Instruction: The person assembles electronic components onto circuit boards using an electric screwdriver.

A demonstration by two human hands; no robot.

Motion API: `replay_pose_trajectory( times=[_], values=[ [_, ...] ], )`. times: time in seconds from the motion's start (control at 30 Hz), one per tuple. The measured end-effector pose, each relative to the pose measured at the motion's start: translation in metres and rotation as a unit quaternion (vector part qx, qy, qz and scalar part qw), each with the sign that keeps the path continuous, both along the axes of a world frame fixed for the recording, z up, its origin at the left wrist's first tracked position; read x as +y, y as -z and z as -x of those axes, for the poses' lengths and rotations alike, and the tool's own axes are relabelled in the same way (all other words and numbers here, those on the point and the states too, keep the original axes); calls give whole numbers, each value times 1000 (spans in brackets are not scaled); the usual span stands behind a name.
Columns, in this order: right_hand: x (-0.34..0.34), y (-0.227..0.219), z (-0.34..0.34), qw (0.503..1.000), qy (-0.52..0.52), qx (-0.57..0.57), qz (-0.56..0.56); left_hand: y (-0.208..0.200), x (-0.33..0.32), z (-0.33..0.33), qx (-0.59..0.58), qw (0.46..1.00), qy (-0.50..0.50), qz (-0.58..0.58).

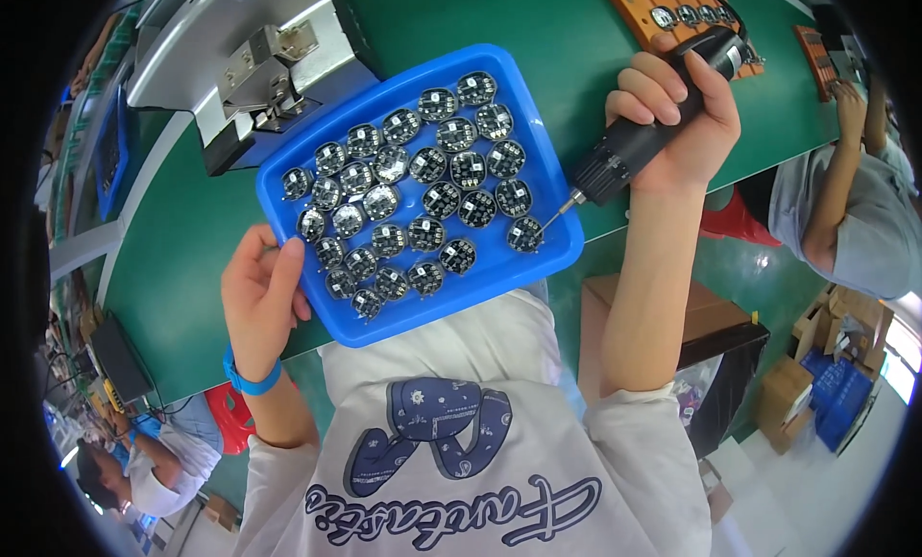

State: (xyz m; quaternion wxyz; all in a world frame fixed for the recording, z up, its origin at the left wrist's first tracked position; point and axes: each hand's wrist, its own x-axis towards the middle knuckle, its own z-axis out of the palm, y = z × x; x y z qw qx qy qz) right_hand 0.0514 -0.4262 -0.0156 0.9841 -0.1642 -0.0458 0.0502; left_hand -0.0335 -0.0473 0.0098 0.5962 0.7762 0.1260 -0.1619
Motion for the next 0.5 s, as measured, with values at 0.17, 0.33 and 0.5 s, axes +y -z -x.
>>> replay_pose_trajectory(
  times=[0.17,0.33,0.5],
  values=[
    [2,-2,1,1000,5,1,14,0,0,0,1,1000,-7,-2],
    [-1,-3,2,1000,1,0,5,-1,0,-1,2,1000,0,-4],
    [4,-5,1,1000,-2,6,5,-4,1,-3,-3,1000,-13,1]
  ],
)
